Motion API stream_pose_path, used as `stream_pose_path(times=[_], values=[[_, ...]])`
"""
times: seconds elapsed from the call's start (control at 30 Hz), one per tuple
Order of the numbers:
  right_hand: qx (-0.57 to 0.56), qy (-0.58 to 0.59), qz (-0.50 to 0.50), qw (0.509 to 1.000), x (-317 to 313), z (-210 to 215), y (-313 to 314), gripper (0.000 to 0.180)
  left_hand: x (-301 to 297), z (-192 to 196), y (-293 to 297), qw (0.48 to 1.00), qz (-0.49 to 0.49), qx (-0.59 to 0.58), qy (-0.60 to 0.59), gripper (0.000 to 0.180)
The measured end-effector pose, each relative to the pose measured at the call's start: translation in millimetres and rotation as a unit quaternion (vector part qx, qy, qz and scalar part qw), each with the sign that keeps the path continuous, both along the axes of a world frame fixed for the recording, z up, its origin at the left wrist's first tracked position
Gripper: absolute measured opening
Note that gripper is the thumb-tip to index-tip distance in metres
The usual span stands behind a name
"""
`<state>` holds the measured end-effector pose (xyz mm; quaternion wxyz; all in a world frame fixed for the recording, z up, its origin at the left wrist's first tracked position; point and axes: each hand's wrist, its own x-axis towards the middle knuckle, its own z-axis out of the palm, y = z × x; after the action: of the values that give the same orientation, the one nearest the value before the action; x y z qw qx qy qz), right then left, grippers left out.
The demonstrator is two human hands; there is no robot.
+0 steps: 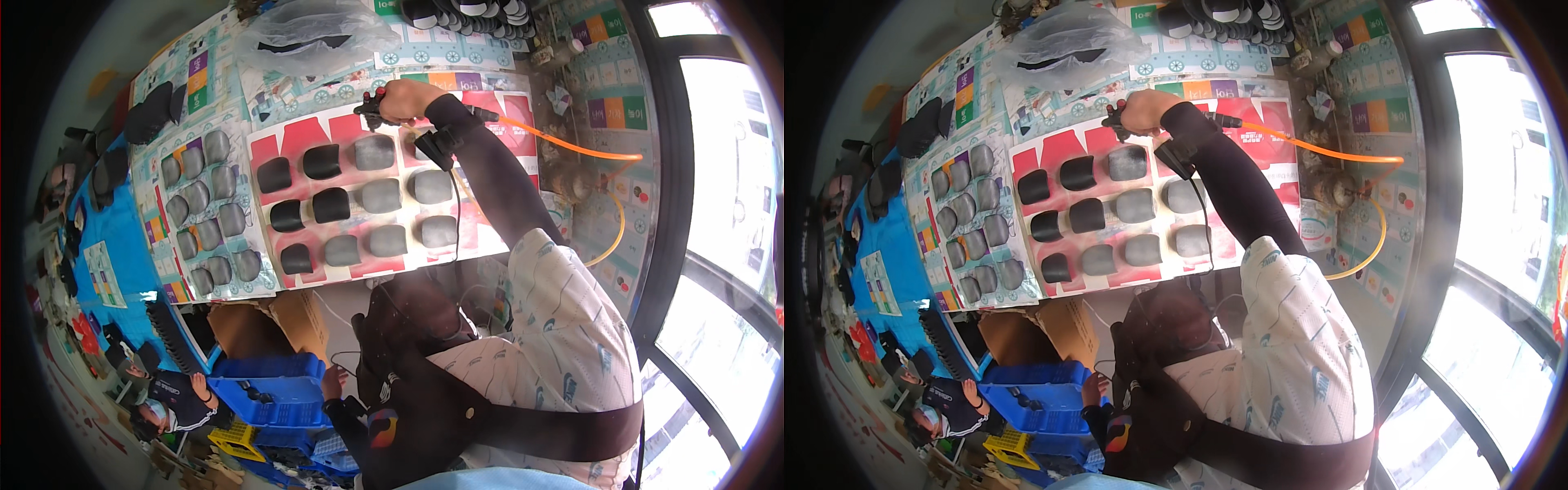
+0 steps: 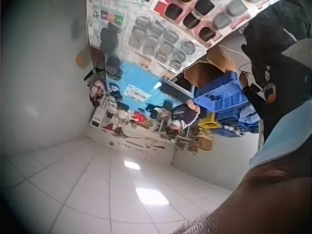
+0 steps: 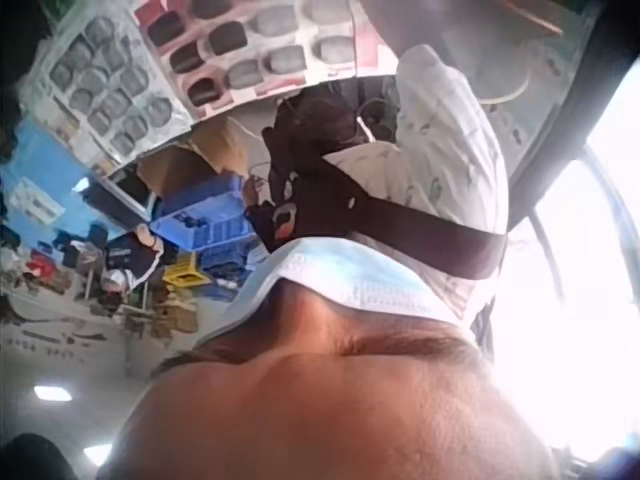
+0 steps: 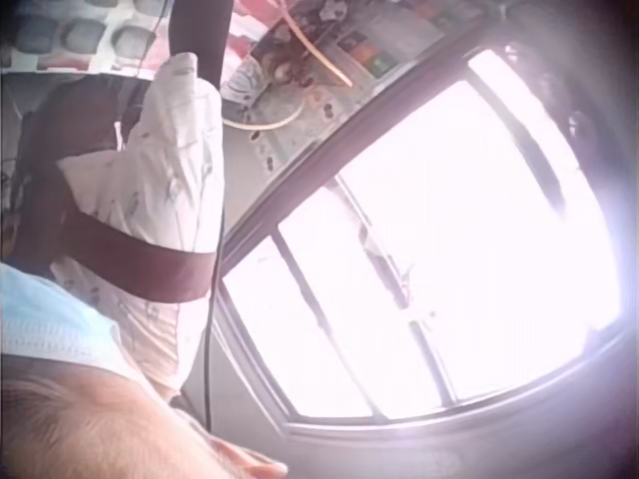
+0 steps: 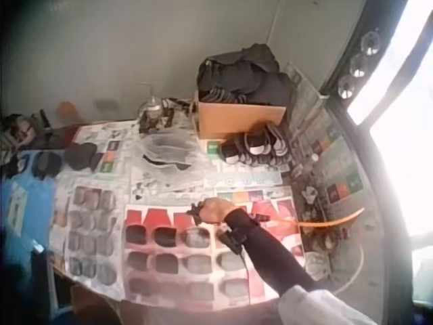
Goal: Using an airbrush or spray gun to apply a substance to shoe components arranged on a table.
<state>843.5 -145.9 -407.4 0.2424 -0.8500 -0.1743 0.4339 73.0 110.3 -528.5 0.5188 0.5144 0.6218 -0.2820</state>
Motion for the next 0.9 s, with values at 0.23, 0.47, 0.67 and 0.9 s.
stream_pose_path(times=[0.23,0.47,0.67,0.9], values=[[0.007,-0.018,-0.046,0.999,-5,-1,-4,0.017,1,-4,8,0.999,-0.031,0.000,-0.045,0.039],[-0.021,0.026,-0.063,0.997,-13,2,-18,0.014,-7,-11,5,0.998,-0.020,0.001,-0.066,0.042],[-0.018,0.002,-0.063,0.998,-28,6,-31,0.015,-20,-15,-5,0.998,-0.002,0.004,-0.065,0.042],[0.000,0.036,-0.090,0.995,-50,12,-44,0.014,-34,-21,-19,0.999,0.008,0.013,-0.043,0.042]])
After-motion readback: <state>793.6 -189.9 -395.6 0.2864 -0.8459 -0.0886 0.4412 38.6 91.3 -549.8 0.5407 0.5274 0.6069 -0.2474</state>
